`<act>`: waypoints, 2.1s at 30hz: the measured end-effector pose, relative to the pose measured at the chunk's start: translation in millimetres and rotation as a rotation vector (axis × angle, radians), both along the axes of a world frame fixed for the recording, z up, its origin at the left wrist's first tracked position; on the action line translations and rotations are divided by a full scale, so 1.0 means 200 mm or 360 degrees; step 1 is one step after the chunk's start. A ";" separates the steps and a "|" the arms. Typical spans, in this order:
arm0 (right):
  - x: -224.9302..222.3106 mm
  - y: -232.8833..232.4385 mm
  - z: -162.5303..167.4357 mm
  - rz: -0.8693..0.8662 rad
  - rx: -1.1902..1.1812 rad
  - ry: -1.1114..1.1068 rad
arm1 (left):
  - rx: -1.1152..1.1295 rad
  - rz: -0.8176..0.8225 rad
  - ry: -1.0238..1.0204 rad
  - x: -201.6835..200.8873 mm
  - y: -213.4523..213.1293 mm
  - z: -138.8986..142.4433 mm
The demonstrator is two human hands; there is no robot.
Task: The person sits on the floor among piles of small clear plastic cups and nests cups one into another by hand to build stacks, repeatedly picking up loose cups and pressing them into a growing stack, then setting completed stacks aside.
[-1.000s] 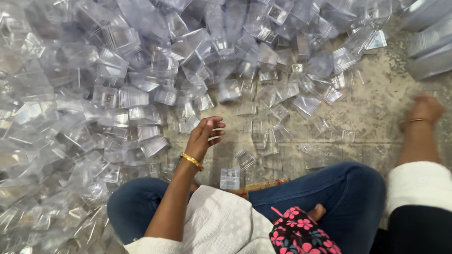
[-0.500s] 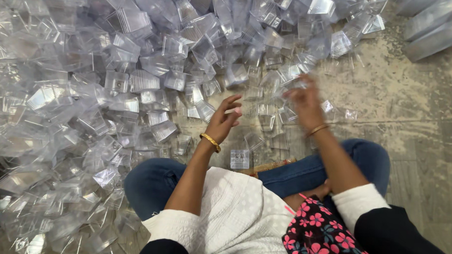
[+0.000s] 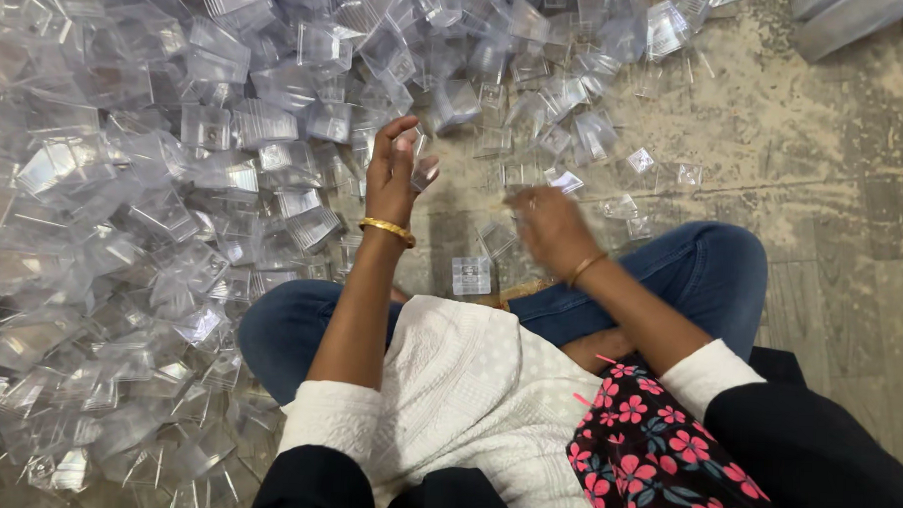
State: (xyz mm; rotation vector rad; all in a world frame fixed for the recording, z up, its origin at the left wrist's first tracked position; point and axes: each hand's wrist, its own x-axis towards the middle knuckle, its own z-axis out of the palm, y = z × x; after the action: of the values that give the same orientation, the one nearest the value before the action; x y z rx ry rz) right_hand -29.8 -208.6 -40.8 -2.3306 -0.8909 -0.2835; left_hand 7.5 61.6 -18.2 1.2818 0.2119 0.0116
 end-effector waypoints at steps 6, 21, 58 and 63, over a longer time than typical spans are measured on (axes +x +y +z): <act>-0.01 0.01 -0.22 0.0065 -0.0201 0.0125 | 0.0381 -0.0187 -0.0081 -0.21 0.04 0.05; 0.10 0.09 -0.05 -0.0764 0.0351 0.0489 | -0.0734 -0.0764 0.0148 -0.24 -0.08 0.15; 0.26 0.10 -0.06 -0.0529 0.0442 0.0753 | 0.0109 -0.0148 0.0481 -0.13 -0.10 -0.02; 0.09 0.13 0.02 -0.0109 0.1129 0.1676 | -0.0036 -0.0584 0.0764 -0.16 -0.16 0.06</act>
State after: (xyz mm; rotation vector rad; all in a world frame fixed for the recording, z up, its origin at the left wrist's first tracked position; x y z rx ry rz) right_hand -11.5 -182.4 -37.8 -1.4920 -0.1225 0.5020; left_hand -23.7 29.4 -5.9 1.2699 0.3827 -0.6150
